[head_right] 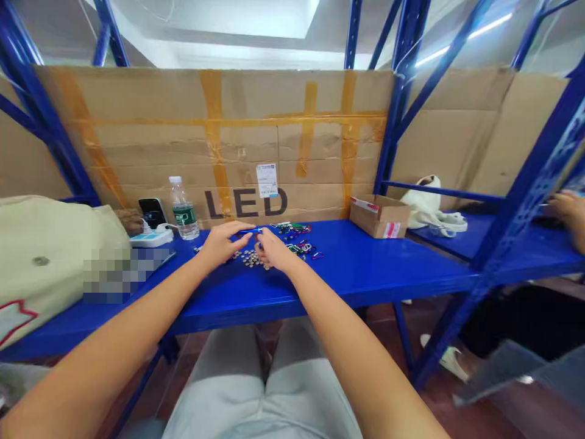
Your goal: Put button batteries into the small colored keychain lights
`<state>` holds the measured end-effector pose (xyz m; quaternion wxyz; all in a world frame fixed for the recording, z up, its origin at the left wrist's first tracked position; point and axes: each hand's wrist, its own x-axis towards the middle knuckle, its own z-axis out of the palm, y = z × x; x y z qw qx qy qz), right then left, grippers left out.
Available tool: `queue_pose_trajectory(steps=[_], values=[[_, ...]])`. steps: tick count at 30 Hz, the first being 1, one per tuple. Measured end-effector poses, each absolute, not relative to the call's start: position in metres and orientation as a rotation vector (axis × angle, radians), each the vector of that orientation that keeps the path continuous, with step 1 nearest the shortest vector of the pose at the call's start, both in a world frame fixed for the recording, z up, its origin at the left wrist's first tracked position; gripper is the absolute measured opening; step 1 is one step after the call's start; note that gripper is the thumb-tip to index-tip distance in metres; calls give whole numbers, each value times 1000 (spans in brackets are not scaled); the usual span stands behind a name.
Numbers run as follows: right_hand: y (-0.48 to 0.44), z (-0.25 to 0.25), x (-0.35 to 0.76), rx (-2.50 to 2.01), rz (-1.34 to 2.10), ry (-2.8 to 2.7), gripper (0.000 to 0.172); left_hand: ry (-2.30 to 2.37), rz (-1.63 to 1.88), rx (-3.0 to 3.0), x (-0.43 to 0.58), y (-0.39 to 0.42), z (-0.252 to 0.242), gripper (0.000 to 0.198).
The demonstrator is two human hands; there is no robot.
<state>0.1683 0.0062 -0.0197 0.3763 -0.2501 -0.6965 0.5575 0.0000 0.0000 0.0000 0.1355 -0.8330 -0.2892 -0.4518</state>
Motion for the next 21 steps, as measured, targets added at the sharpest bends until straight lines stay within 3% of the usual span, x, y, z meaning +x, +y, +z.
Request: queue_pose_trajectory(steps=[14, 21], values=[[1, -18, 173, -528, 1398, -1828, 14, -861, -1385, -2426, -1, -4, 5, 22], [7, -20, 174, -606, 1345, -1831, 13, -754, -1241, -2469, -6, -7, 10, 20]])
